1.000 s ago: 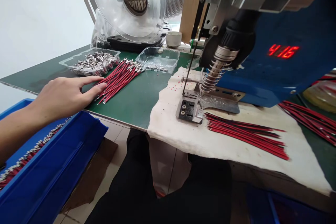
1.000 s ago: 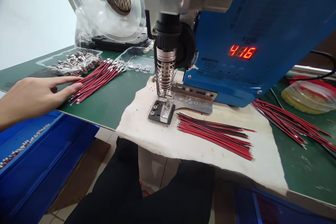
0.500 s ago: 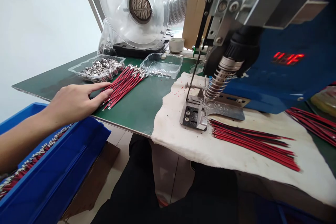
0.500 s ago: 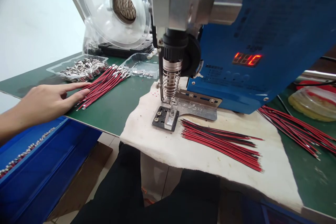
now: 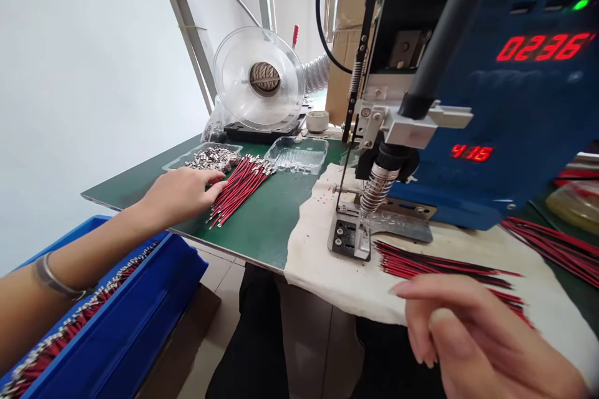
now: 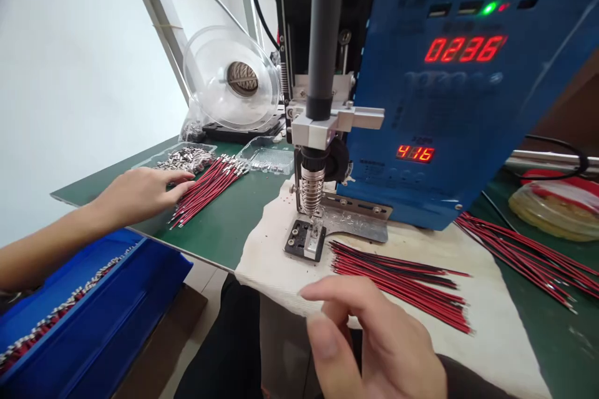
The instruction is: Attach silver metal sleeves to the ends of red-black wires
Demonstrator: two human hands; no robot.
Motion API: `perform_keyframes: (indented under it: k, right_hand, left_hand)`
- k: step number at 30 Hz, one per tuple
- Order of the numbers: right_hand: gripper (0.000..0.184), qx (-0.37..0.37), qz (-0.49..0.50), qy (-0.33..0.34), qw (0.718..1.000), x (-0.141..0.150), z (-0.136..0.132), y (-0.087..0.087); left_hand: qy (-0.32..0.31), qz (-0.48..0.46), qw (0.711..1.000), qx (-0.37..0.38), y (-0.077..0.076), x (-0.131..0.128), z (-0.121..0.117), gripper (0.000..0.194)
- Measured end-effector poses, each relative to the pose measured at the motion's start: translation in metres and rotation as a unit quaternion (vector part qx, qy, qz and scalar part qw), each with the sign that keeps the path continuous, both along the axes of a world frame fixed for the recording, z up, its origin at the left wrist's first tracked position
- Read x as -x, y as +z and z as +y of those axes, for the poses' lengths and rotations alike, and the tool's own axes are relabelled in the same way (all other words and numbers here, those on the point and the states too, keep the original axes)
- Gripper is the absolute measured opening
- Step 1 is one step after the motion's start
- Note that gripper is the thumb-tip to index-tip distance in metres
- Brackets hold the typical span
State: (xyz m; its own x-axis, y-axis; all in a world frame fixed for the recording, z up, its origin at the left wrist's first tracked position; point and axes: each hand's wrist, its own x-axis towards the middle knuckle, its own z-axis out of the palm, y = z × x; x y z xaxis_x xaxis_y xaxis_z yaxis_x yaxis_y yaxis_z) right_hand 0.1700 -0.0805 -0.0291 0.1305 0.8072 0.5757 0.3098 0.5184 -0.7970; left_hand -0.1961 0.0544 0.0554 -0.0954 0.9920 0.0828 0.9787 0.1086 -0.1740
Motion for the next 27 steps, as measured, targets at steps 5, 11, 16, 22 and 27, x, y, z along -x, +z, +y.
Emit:
perform_keyframes:
  k: [5, 11, 16, 22, 27]
  right_hand:
    - [0.047, 0.119, -0.001, 0.107, 0.987, 0.014, 0.024, 0.015]
    - [0.055, 0.213, -0.031, 0.149, 0.965, 0.004, 0.035, 0.001]
    - [0.053, 0.223, -0.026, 0.143, 0.964, 0.003, 0.032, 0.000]
    - [0.053, 0.215, -0.010, 0.155, 0.964, 0.005, 0.035, -0.001]
    - [0.056, 0.213, 0.000, 0.116, 0.970, 0.011, 0.037, 0.004]
  left_hand:
    - [-0.007, 0.050, 0.998, 0.043, 0.009, -0.017, 0.009, 0.055]
    - [-0.030, 0.078, 0.994, 0.073, 0.010, -0.029, 0.016, 0.090]
    - [-0.044, 0.101, 0.990, 0.083, 0.006, -0.030, 0.023, 0.085]
    - [-0.029, 0.115, 0.989, 0.083, 0.006, -0.033, 0.027, 0.080]
    - [-0.021, 0.123, 0.989, 0.074, 0.009, -0.039, 0.030, 0.071]
